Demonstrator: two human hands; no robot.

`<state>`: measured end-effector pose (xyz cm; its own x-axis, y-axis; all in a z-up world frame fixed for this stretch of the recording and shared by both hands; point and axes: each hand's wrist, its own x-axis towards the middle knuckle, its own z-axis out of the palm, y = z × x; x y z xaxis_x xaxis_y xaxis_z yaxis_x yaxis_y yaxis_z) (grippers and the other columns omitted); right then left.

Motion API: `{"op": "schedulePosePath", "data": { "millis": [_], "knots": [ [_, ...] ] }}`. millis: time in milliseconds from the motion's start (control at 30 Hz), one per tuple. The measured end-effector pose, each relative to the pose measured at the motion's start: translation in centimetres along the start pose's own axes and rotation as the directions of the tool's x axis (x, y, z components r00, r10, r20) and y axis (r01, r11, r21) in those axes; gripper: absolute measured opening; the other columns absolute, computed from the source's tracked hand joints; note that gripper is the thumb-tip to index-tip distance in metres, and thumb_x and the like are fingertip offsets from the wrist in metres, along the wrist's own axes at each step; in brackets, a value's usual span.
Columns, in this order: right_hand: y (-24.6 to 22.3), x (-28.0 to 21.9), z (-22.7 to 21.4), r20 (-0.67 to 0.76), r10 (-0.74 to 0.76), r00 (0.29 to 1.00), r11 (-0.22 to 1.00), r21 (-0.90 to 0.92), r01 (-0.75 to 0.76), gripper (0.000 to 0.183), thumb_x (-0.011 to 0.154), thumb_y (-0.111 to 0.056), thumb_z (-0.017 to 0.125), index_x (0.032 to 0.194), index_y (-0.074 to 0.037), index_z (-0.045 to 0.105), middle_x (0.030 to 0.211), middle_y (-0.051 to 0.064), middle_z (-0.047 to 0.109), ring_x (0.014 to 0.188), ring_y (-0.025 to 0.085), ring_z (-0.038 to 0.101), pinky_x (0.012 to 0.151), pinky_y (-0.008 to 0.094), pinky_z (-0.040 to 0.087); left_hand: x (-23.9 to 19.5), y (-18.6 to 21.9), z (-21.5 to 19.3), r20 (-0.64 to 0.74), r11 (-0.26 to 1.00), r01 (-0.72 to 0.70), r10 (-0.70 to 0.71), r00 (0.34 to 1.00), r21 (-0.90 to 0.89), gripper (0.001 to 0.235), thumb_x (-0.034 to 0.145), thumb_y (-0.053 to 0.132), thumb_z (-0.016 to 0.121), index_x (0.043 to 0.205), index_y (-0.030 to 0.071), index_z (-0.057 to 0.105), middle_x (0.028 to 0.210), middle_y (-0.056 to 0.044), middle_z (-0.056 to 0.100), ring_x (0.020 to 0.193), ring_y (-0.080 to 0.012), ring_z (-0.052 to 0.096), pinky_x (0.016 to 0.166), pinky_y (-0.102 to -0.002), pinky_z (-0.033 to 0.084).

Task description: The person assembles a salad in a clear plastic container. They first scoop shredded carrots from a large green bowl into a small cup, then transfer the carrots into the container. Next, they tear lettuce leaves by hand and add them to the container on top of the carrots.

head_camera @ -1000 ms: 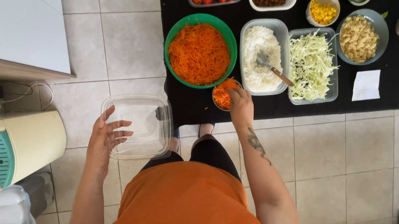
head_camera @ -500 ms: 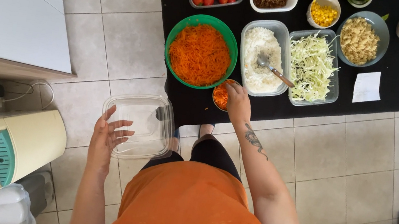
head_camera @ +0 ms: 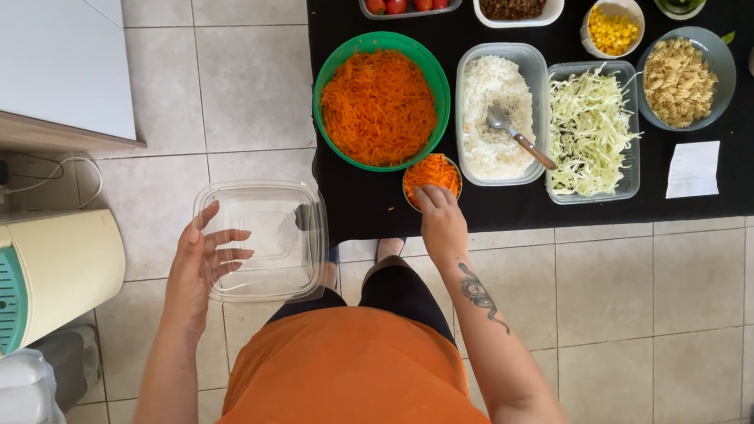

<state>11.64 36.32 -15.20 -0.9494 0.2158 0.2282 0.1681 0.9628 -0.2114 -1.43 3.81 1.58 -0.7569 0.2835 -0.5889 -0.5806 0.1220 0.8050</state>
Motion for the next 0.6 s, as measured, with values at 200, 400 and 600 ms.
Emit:
{"op": "schedulePosePath", "data": {
  "millis": [200, 400, 600],
  "knots": [
    [0.8, -1.4, 0.0, -0.010, 0.010, 1.000, 1.000, -0.004, -0.010, 0.036, 0.079, 0.005, 0.059, 0.111, -0.011, 0.063, 0.101, 0.005, 0.060, 0.103, 0.024, 0.056, 0.089, 0.029, 0.049, 0.2, 0.4, 0.2, 0.010, 1.000, 0.009, -0.009, 1.000, -0.001, 0.061, 0.094, 0.050, 0.027, 0.142, 0.013, 0.033, 0.109, -0.019, 0.061, 0.092, -0.0270, 0.062, 0.082, -0.036, 0.042],
    [2.6, 0.1, 0.2, -0.073, 0.071, 0.995, 0.997, 0.046, -0.067, 0.036, 0.079, 0.008, 0.057, 0.110, -0.010, 0.065, 0.095, 0.006, 0.061, 0.097, 0.025, 0.057, 0.086, 0.032, 0.049, 0.5, 0.1, 0.2, 0.019, 1.000, 0.021, -0.021, 1.000, -0.001, 0.061, 0.094, 0.050, 0.028, 0.143, 0.013, 0.032, 0.110, -0.018, 0.061, 0.092, -0.0265, 0.061, 0.082, -0.035, 0.043],
    [2.6, 4.3, -0.5, -0.011, 0.054, 0.998, 0.993, -0.101, -0.055, 0.030, 0.077, 0.010, 0.060, 0.102, -0.004, 0.062, 0.088, 0.007, 0.059, 0.097, 0.020, 0.055, 0.088, 0.029, 0.043, 0.2, 0.5, 0.5, 0.029, 1.000, 0.015, -0.015, 0.999, 0.013, 0.062, 0.093, 0.051, 0.028, 0.142, 0.014, 0.033, 0.109, -0.018, 0.061, 0.092, -0.0258, 0.062, 0.082, -0.035, 0.043]
  ]
}}
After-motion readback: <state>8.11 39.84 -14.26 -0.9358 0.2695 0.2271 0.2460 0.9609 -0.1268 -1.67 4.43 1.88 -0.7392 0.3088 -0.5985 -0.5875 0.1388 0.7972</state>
